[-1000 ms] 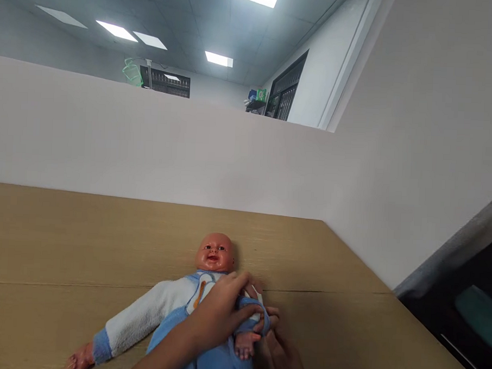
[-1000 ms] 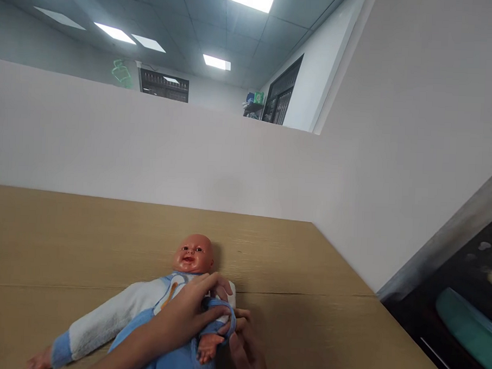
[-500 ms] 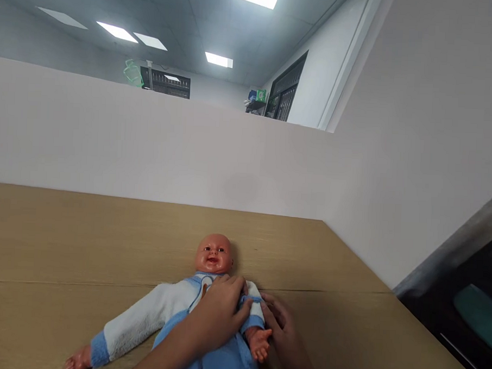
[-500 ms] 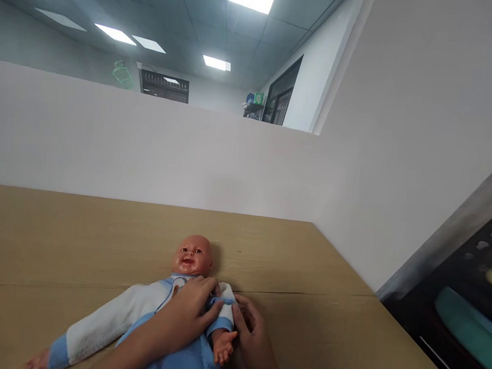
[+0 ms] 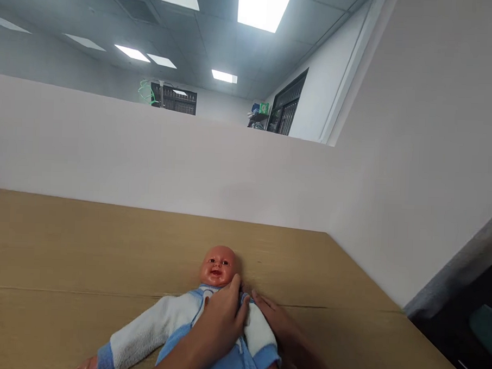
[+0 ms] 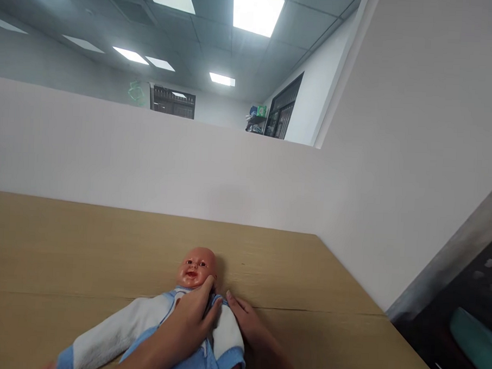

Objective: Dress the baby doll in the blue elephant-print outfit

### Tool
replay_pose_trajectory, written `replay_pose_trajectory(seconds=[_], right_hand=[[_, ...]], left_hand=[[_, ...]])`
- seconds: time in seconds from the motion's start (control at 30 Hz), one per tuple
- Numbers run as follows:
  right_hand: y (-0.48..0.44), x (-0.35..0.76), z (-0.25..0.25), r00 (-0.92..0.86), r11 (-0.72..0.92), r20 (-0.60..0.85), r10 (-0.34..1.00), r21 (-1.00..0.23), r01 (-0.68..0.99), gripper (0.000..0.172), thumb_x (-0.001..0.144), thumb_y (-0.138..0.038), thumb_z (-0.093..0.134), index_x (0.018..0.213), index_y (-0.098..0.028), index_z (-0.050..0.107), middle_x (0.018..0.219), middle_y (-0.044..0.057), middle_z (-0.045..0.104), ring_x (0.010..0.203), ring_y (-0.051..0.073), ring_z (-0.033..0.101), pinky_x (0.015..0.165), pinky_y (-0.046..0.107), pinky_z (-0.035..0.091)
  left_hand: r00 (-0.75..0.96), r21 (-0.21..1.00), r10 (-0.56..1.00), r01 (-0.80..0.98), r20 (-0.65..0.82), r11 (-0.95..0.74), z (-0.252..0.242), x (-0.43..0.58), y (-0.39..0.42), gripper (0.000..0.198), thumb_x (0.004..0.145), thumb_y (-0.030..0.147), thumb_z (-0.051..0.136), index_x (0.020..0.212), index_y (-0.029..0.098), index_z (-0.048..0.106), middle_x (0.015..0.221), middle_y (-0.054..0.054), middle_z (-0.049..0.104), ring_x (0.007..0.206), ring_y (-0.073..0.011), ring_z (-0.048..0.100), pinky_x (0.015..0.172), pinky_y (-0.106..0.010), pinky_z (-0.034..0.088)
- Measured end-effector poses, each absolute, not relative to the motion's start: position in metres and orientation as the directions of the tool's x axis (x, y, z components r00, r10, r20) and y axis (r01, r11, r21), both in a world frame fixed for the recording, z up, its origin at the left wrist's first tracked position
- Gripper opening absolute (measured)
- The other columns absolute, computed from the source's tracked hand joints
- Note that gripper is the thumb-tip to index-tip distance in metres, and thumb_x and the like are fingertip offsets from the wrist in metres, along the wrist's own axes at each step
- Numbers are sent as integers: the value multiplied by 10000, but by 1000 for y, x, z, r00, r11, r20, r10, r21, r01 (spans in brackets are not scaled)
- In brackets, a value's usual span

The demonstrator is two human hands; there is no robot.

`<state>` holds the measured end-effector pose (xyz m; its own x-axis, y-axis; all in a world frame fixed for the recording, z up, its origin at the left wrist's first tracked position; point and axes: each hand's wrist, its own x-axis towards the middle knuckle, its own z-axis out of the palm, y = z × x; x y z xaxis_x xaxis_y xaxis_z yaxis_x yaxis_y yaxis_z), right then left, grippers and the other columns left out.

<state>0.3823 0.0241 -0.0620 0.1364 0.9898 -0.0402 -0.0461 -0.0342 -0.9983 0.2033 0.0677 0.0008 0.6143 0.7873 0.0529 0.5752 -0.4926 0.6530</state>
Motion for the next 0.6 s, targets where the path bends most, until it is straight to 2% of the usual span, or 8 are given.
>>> replay_pose_trajectory(seconds=[0.03, 0.1, 0.2, 0.23, 0.3, 0.37, 0.5, 0.6], right_hand=[[24, 385, -62, 91, -54, -64, 994, -992, -113, 533, 958, -696, 632, 1071, -208, 813, 906, 59, 817, 915, 270, 782, 829, 387, 612], [25, 393, -64, 15, -79, -83, 996, -981, -175, 535, 899, -667, 740, 1185, -215, 757, 930, 45, 807, 907, 253, 769, 824, 366, 587], [28, 408, -64, -97, -140, -129, 987, -984, -109, 687, 762, -612, 899, 1300, -237, 690, 947, 39, 793, 844, 222, 725, 833, 357, 544], [30, 412, -63, -120, -148, -138, 983, -986, -72, 677, 735, -602, 921, 1265, -238, 706, 969, 40, 785, 876, 222, 708, 871, 365, 527], [35, 414, -58, -136, -137, -135, 981, -991, -6, 547, 717, -601, 927, 1073, -223, 752, 983, 29, 756, 951, 229, 666, 936, 369, 484], [39, 412, -53, -129, -119, -122, 984, -993, 28, 468, 740, -613, 896, 919, -208, 743, 944, 17, 722, 957, 233, 628, 939, 370, 457], [51, 401, -48, -113, -113, -118, 987, -992, 54, 494, 758, -673, 835, 857, -204, 718, 899, 12, 686, 966, 243, 591, 958, 384, 427], [61, 396, -51, -122, -140, -144, 982, -989, 43, 527, 759, -722, 786, 805, -210, 667, 820, -1, 646, 864, 220, 573, 856, 361, 439]], left_hand=[[607, 661, 792, 570, 62, -488, 0, 204, 68, 158, 1087, 266, 420, 1209, 196, 492, 1215, -198, 739, 1188, -369, 707, 932, -490, 526], [597, 677, 798, 555, 80, -484, -2, 205, 69, 171, 1080, 262, 411, 1213, 189, 491, 1217, -204, 733, 1191, -366, 707, 936, -487, 527], [592, 689, 799, 537, 103, -487, -3, 206, 68, 178, 1077, 267, 387, 1196, 197, 500, 1206, -193, 733, 1186, -359, 705, 934, -471, 520], [591, 691, 799, 533, 110, -489, -4, 206, 67, 177, 1077, 270, 382, 1186, 203, 503, 1192, -183, 737, 1172, -354, 708, 930, -464, 516], [595, 699, 795, 516, 123, -494, -5, 206, 66, 158, 1070, 272, 390, 1161, 214, 505, 1151, -158, 745, 1121, -339, 722, 898, -438, 512], [602, 706, 787, 499, 134, -502, -6, 207, 66, 151, 1063, 259, 391, 1161, 219, 499, 1125, -145, 746, 1087, -333, 728, 858, -423, 511], [583, 684, 784, 483, 214, -546, -13, 207, 72, 163, 1057, 240, 398, 1185, 199, 490, 1154, -190, 731, 1112, -351, 715, 891, -448, 529], [570, 663, 771, 465, 284, -587, -16, 207, 78, 106, 1047, 221, 421, 1130, 212, 487, 1182, -202, 725, 1128, -340, 708, 905, -430, 543]])
